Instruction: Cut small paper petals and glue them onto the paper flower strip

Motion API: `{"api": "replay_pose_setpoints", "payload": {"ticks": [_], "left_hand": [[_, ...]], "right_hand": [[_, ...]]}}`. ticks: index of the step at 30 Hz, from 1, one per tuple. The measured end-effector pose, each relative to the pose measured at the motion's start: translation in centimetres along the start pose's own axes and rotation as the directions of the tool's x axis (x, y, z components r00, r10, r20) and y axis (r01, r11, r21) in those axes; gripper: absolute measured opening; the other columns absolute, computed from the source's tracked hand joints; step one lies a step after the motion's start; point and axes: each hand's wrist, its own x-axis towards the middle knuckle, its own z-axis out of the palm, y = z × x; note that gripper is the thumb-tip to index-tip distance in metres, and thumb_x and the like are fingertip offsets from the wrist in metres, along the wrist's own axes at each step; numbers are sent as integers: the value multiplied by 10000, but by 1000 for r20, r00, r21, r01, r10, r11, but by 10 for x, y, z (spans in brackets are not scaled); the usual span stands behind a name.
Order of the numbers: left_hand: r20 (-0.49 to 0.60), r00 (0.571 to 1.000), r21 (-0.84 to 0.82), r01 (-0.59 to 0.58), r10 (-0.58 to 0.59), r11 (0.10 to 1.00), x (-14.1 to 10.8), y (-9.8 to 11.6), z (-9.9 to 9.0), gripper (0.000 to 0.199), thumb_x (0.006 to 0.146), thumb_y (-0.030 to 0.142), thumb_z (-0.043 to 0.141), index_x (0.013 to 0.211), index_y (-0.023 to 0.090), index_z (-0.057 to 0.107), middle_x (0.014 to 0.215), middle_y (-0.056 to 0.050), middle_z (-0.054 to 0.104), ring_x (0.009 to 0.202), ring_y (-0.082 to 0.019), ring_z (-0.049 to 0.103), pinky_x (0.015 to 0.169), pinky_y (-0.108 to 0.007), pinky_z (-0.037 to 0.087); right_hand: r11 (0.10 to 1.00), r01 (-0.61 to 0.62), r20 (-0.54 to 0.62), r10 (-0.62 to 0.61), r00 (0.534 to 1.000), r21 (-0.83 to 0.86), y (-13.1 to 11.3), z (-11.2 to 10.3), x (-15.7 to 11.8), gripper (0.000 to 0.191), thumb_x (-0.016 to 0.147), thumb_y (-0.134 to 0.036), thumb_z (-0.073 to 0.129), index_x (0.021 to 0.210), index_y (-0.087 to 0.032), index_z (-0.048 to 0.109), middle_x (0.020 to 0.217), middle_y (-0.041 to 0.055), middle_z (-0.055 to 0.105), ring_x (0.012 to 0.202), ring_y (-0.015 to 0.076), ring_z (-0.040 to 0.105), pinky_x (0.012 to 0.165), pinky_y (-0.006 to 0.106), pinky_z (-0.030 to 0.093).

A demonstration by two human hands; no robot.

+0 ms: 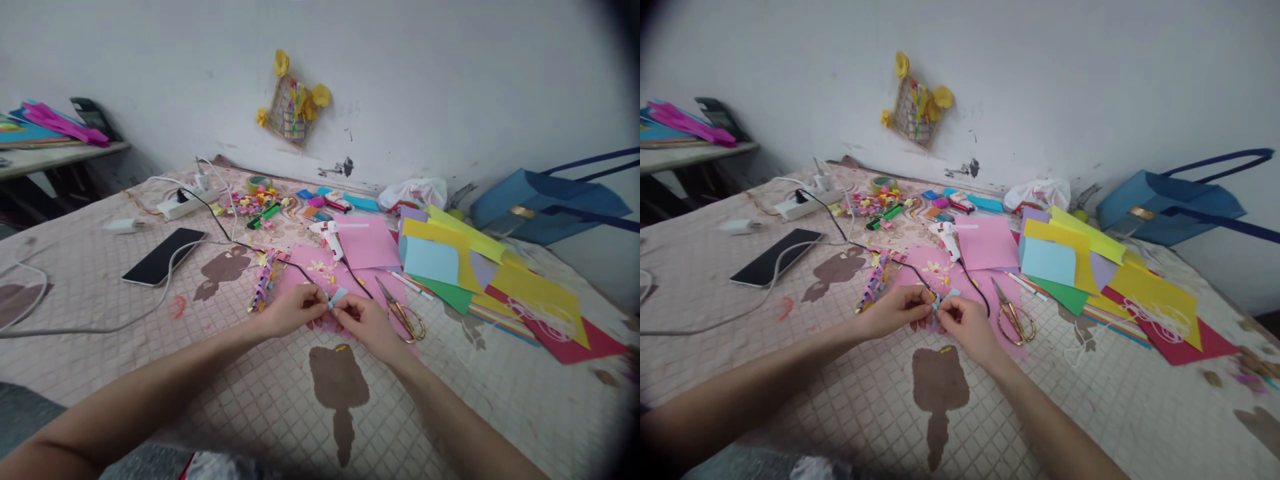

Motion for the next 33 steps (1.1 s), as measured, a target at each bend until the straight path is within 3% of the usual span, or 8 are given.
{"api": "replay_pose_setpoints", "payload": {"ticks": [4, 9, 16, 19, 23, 28, 33], "left_hand": [[-9, 1000, -15, 4, -4, 1000, 2, -5, 0, 224, 755, 320, 603, 803, 115, 529, 675, -1, 545, 563, -83, 526, 527, -221, 462], [39, 999, -16, -4, 5, 1000, 2, -9, 3, 230, 753, 326, 614, 800, 115, 535, 673, -1, 552, 577, -83, 531, 548, -222, 467], [37, 999, -44, 37, -35, 998, 0, -3, 7, 261, 757, 354, 610, 793, 103, 547, 659, -13, 576, 578, -91, 555, 564, -229, 467], [39, 996, -79, 80, -77, 994, 0, 0, 6, 253, 769, 347, 596, 782, 99, 547, 653, -14, 584, 572, -85, 559, 582, -232, 480], [84, 988, -149, 139, -128, 979, 2, 3, 2, 254, 738, 330, 633, 800, 100, 544, 682, -15, 606, 563, -82, 571, 588, -240, 497], [142, 979, -171, 172, -149, 970, 0, 6, -2, 244, 739, 319, 639, 808, 102, 550, 695, -24, 625, 554, -77, 574, 563, -216, 482], [158, 972, -120, 193, -174, 974, -1, 10, -2, 215, 759, 311, 614, 784, 109, 545, 690, -15, 618, 551, -71, 570, 559, -209, 480]], "right_hand": [[991, 38, -125, -54, 991, -132, 1, 4, -4, 116, 782, -177, 507, 687, -160, 570, 619, -14, 544, 572, 120, 501, 542, 225, 390], [958, 72, -194, -129, 972, -279, 2, 7, -9, 91, 769, -146, 518, 707, -167, 581, 672, 2, 584, 604, 128, 529, 551, 226, 391], [886, 154, -171, -250, 953, -438, 1, 9, -14, 112, 788, -125, 517, 704, -181, 567, 716, 17, 573, 685, 151, 528, 611, 255, 378], [937, 126, -181, -193, 964, -326, 2, 7, -14, 86, 789, -151, 541, 714, -177, 576, 710, 14, 574, 669, 144, 524, 607, 255, 388], [999, -19, -102, 23, 994, 45, 5, 2, -13, 141, 820, -259, 525, 727, -162, 569, 605, -17, 537, 505, 101, 475, 472, 221, 370], [909, -174, 22, 179, 984, 378, 7, 3, -12, 227, 808, -355, 537, 723, -146, 552, 652, -9, 552, 500, 78, 497, 386, 174, 320], [867, -228, 46, 232, 972, 444, 8, 7, -11, 256, 779, -390, 563, 708, -144, 556, 668, -3, 562, 506, 77, 517, 361, 161, 306]]}}
